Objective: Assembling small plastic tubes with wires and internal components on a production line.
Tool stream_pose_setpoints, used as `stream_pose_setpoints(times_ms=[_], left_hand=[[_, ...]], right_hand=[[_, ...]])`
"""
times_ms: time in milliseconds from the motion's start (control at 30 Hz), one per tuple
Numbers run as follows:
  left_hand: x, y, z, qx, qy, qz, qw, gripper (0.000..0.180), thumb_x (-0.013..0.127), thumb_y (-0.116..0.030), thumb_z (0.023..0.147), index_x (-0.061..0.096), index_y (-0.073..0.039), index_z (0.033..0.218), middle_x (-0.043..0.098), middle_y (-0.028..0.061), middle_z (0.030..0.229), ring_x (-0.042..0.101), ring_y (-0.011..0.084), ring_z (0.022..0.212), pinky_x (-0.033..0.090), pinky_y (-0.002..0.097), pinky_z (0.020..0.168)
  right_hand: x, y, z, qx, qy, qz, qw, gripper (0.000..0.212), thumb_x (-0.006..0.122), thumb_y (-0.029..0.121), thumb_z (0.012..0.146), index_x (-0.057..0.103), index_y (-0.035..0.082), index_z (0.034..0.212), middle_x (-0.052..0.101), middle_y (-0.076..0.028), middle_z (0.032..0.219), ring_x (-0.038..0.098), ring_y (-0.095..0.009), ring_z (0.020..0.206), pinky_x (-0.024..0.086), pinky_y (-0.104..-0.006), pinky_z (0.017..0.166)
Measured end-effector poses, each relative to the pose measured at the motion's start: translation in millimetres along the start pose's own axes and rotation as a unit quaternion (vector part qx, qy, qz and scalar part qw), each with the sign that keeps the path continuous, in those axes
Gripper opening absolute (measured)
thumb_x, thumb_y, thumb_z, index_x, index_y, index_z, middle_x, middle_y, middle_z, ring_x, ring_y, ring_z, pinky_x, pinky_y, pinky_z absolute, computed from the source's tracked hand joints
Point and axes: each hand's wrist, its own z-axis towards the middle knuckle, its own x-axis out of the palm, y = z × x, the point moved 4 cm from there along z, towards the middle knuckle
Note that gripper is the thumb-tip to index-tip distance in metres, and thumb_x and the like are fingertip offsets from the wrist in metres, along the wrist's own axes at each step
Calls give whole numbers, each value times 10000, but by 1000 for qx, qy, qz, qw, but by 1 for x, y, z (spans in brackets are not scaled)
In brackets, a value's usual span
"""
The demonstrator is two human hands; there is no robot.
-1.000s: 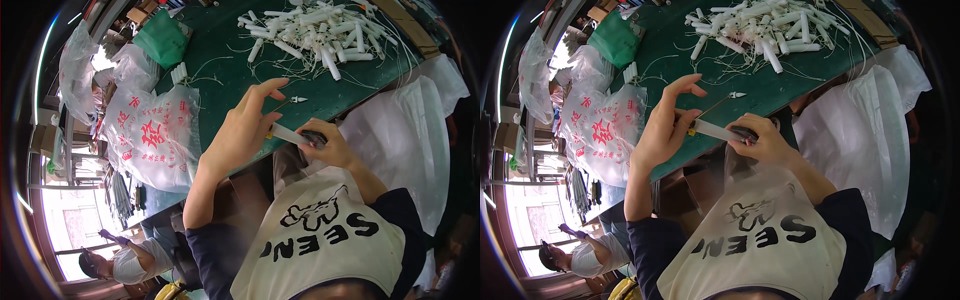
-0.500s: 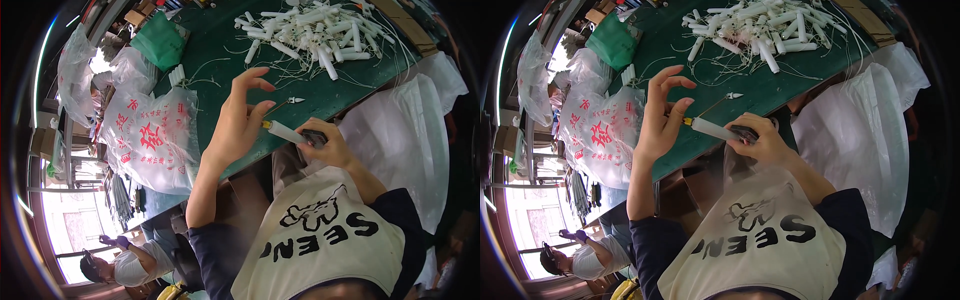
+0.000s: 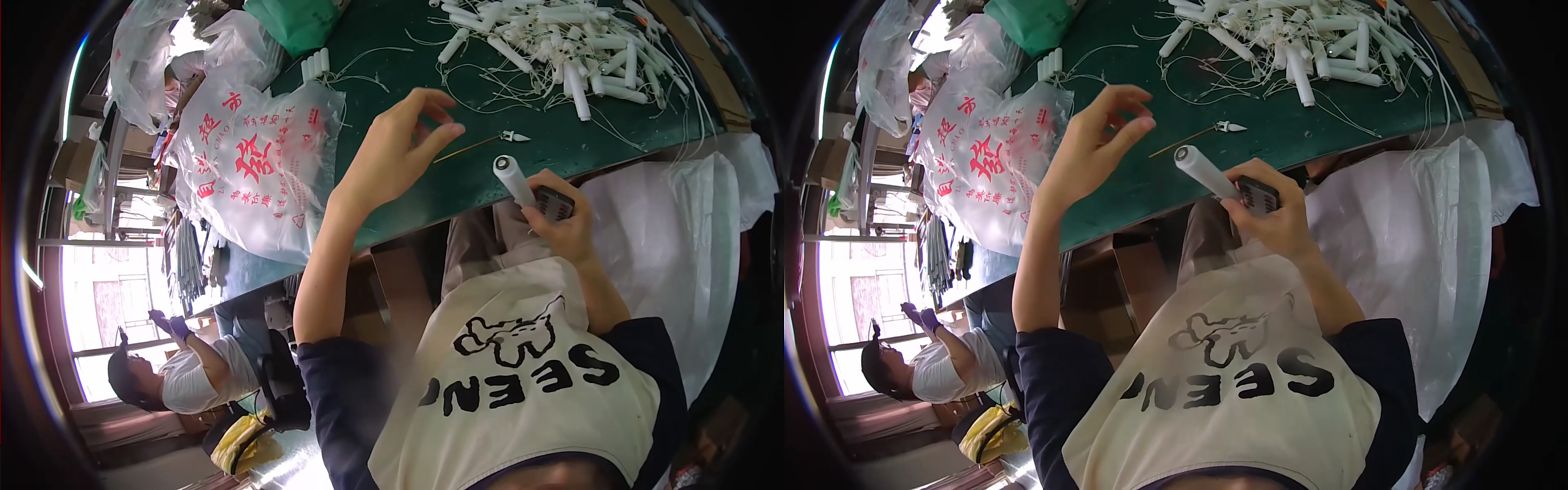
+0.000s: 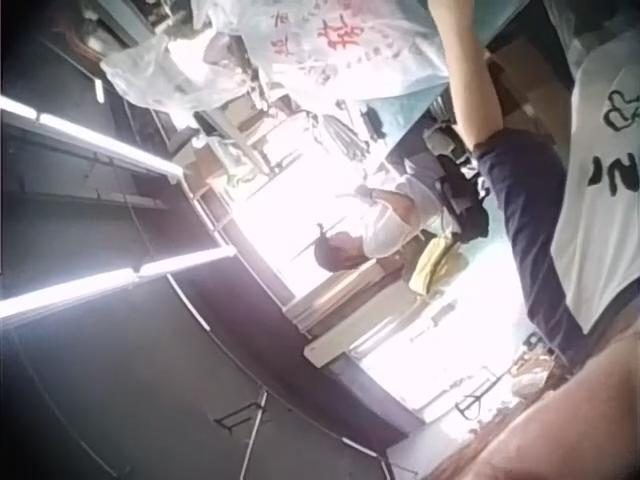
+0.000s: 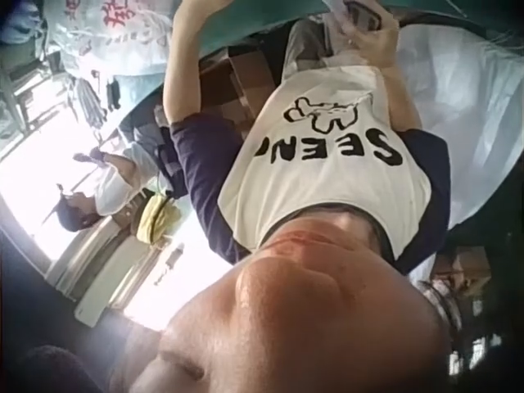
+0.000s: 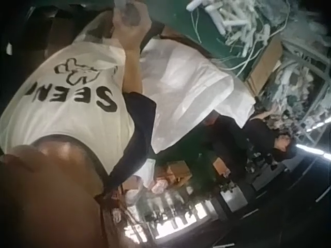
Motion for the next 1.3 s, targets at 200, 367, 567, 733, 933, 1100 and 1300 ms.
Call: stream_pose_setpoints(times_ms=[200, 367, 567, 733, 933, 1100, 1300], left_hand=[[30, 31, 4, 42, 39, 163, 985, 216, 661, -214, 771, 623, -52, 909, 598, 95, 890, 560, 229, 824, 449, 328, 701], [50, 42, 17, 48, 14, 200, 978, 203, 665, -215, 762, 631, -55, 882, 609, 97, 855, 562, 250, 823, 445, 350, 724], [63, 49, 19, 24, 31, 214, 976, 167, 649, -180, 764, 624, -38, 847, 610, 124, 837, 573, 258, 799, 450, 341, 715], [41, 38, 20, -90, 67, -57, 992, 192, 587, -192, 852, 572, -2, 838, 555, 47, 740, 532, 129, 663, 428, 243, 652], [44, -14, 7, -154, 170, -408, 884, 202, 528, -195, 909, 547, -2, 854, 527, 14, 766, 480, 89, 703, 398, 201, 643], [54, -26, 3, -180, 208, -414, 868, 195, 550, -199, 897, 559, -9, 857, 533, 6, 733, 486, 72, 671, 406, 189, 615], [57, -21, 7, -197, 206, -409, 867, 181, 564, -196, 886, 552, -15, 881, 533, -1, 718, 500, 61, 642, 417, 175, 587]], right_hand=[[-22, -6, -5, 34, -93, 30, 995, 196, 640, 16, 729, 604, 1, 920, 564, -4, 758, 484, -41, 665, 394, -184, 602], [-30, -8, -6, 59, -110, 12, 992, 187, 646, 55, 747, 601, -6, 919, 561, 6, 732, 474, -32, 645, 394, -184, 598], [-35, -9, -7, 13, -100, -14, 995, 187, 645, 44, 735, 600, -4, 910, 573, -18, 769, 491, -54, 663, 400, -197, 613], [-39, 2, -3, -66, -83, -44, 993, 208, 642, 21, 709, 598, -11, 910, 584, -53, 830, 515, -91, 709, 409, -216, 638], [-37, 6, -1, -79, -67, -66, 992, 246, 646, -15, 666, 580, -26, 903, 567, -73, 845, 505, -154, 737, 401, -256, 663], [-35, 8, 1, -88, -73, -80, 990, 254, 647, 7, 667, 607, -7, 917, 590, -84, 842, 538, -166, 707, 420, -251, 646], [-35, 7, 1, -90, -73, -91, 989, 263, 655, 9, 662, 613, -7, 921, 592, -85, 836, 544, -174, 712, 424, -260, 646]])
